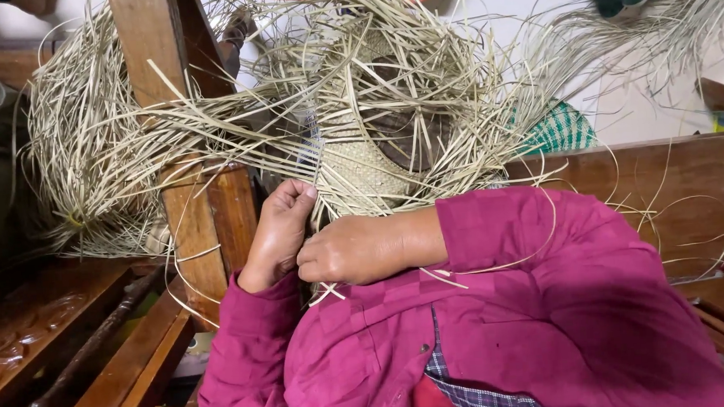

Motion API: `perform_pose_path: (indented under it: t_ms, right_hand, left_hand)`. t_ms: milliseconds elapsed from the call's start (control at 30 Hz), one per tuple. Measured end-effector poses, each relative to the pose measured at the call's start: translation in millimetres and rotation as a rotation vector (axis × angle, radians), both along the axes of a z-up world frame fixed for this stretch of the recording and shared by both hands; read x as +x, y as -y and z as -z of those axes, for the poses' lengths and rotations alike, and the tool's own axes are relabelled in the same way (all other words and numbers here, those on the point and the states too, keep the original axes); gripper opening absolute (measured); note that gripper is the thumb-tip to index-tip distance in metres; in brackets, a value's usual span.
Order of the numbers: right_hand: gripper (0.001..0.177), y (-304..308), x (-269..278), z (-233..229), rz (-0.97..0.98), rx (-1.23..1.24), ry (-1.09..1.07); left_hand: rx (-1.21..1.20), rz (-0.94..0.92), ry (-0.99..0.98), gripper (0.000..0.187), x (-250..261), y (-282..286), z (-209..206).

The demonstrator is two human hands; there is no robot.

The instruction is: A person is weaving dried straw or grass strands together to create a product, likely a mat or basket, using a wooden frame for support.

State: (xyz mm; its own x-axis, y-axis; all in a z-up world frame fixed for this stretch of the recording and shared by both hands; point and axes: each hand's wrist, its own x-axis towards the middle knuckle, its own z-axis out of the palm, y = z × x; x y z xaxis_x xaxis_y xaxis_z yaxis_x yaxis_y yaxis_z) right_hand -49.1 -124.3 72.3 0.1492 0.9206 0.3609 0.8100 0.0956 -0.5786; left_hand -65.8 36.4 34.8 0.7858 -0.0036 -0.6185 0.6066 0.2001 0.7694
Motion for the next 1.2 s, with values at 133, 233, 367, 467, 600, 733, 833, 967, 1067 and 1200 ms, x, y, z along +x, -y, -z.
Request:
perform_pose_path:
  t_ms: [133,233,367,467,600,733,833,967,1067,1200]
  right_hand:
    - [0.023,9.7,29.2,-43.0,-0.16,-0.007,-0.384]
    - [0.033,21.7,56.5,-56.2,-0.054,0.135,-0.513]
    - [0.022,41.3,113.5,-57.7,0.271,0.07,-0.365]
    - [0.012,51.1,134.2,-47.3,0.404,-0.116,-0.145]
    - [0.02,55.4,142.9,-23.6,0.426,-0.366,0.123]
    - [0.019,53.3,140.6,-29.5,0.458,-0.353,0.207]
    - [0.019,51.3,135.9,-40.7,0.484,-0.302,0.265]
    - [0.016,47.4,129.8,-47.8,0.397,-0.291,0.219]
    - [0.015,45.4,126.2,-39.2,0.388,-0.353,0.235]
    - [0.016,48.4,130.3,-34.0,0.445,-0.304,0.221]
  left_hand:
    - [-0.086,-0.041,-0.002,0.007,-0.9,4.9,-7.2]
    - [-0.029,-0.004,0.135,0.009,-8.0,3.5,29.7]
    - [-0.027,-0.075,0.182,0.012,-7.7,12.4,17.3]
    - [0.011,-0.102,0.173,0.012,-7.3,15.3,17.7]
    - [0.172,-0.102,0.312,0.016,-8.6,26.0,5.2]
    - [0.129,-0.102,0.277,0.026,-6.0,32.7,-4.2]
    - [0.052,-0.159,0.221,0.043,-4.6,36.4,-3.1]
    - [-0.235,-0.265,0.156,0.021,-3.9,37.4,7.1]
    - [-0.234,-0.255,0.176,0.014,-3.7,36.2,4.2]
    - [-0.199,-0.236,0.167,0.014,-4.8,35.1,9.7]
